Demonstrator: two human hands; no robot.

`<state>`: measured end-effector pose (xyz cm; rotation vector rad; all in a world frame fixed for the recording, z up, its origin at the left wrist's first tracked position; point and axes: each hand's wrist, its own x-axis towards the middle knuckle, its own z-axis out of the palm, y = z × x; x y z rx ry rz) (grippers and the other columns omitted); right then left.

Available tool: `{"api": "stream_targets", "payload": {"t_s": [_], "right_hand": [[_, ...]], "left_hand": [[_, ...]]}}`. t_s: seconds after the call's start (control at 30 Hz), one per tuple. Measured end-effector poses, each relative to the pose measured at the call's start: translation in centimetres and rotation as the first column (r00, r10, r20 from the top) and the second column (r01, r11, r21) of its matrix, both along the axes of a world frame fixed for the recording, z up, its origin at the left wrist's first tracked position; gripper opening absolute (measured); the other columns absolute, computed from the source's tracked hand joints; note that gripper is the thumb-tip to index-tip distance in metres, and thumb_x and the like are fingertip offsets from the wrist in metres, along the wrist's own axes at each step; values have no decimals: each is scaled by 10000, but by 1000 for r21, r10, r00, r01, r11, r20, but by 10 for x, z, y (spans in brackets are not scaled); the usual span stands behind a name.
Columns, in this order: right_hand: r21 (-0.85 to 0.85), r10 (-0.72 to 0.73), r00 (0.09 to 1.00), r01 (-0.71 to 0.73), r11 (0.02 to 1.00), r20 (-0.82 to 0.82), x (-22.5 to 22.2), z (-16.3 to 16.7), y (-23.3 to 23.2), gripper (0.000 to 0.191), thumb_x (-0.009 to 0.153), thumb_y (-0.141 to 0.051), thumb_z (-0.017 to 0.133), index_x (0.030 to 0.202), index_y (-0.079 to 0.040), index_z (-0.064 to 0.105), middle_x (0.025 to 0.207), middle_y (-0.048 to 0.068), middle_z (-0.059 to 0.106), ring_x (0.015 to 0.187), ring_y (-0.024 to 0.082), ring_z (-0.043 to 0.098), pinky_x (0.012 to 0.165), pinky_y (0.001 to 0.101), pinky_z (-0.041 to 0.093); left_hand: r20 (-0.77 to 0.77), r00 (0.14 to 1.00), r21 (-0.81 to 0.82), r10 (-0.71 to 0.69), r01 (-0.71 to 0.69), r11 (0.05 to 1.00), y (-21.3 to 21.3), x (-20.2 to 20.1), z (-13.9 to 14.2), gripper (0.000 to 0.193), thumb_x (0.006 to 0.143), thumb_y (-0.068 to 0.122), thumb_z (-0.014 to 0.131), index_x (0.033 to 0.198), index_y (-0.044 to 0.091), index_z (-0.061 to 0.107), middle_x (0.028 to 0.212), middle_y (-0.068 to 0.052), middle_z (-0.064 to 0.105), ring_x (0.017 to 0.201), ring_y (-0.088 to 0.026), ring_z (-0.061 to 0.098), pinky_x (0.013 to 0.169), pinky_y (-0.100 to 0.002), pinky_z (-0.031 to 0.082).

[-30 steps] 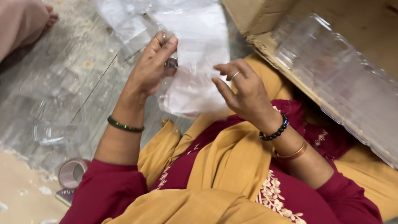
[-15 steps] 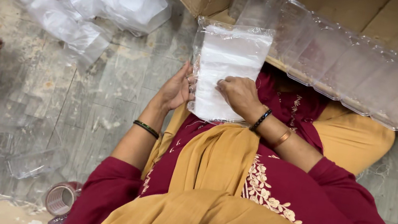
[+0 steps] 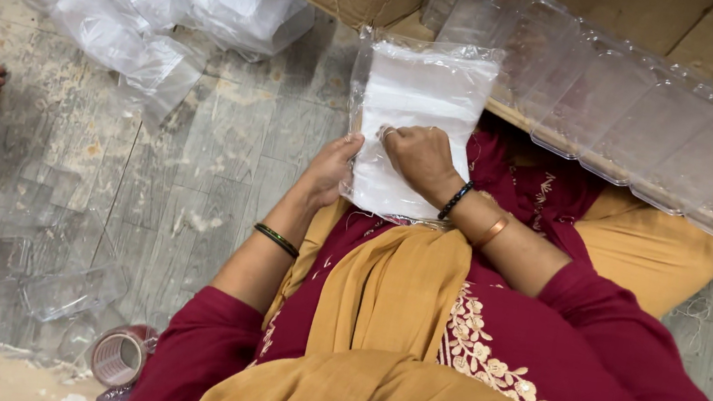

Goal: The person sits on the floor and packs clear plastic containers for storage. They wrap containers in thin plastic bags one at a time and place the wrapped containers into a large cardboard box, arranging them in rows.

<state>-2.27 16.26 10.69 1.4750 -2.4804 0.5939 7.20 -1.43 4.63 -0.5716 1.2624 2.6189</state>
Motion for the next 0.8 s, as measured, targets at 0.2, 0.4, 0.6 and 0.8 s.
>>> {"api": "stream_targets", "payload": {"t_s": [0.2,0.4,0.6,0.8], "right_hand": [[-61,49,998,-47,997,39,1,-21,-2,87,870,-143,689,851,-58,689,759,100,653,689,323,665,590,449,521],[-85,13,998,-8,996,58,0,-28,-7,112,856,-130,719,808,-55,651,768,105,616,724,327,657,629,447,525],[-252,49,998,-38,967,41,6,-13,-3,118,858,-107,765,870,-31,675,793,93,607,711,299,645,621,419,526],[-379,81,941,52,924,328,16,17,20,78,906,-59,757,920,-16,694,794,61,624,673,192,640,596,337,518]], "left_hand": [[27,1000,133,9,-12,991,4,-2,-15,375,1084,261,450,1295,-14,593,1188,-112,711,1025,-192,715,920,-340,579],[34,999,54,41,-43,998,4,-3,-13,387,1102,255,479,1311,-54,582,1188,-149,701,1023,-215,701,896,-360,578],[65,995,144,81,-89,986,5,-3,-13,369,1079,236,468,1322,-22,569,1210,-130,690,1048,-217,706,925,-357,584],[29,989,111,147,-150,982,9,-3,-10,391,1081,244,476,1317,-52,578,1203,-158,695,1038,-232,705,908,-361,586]]}}
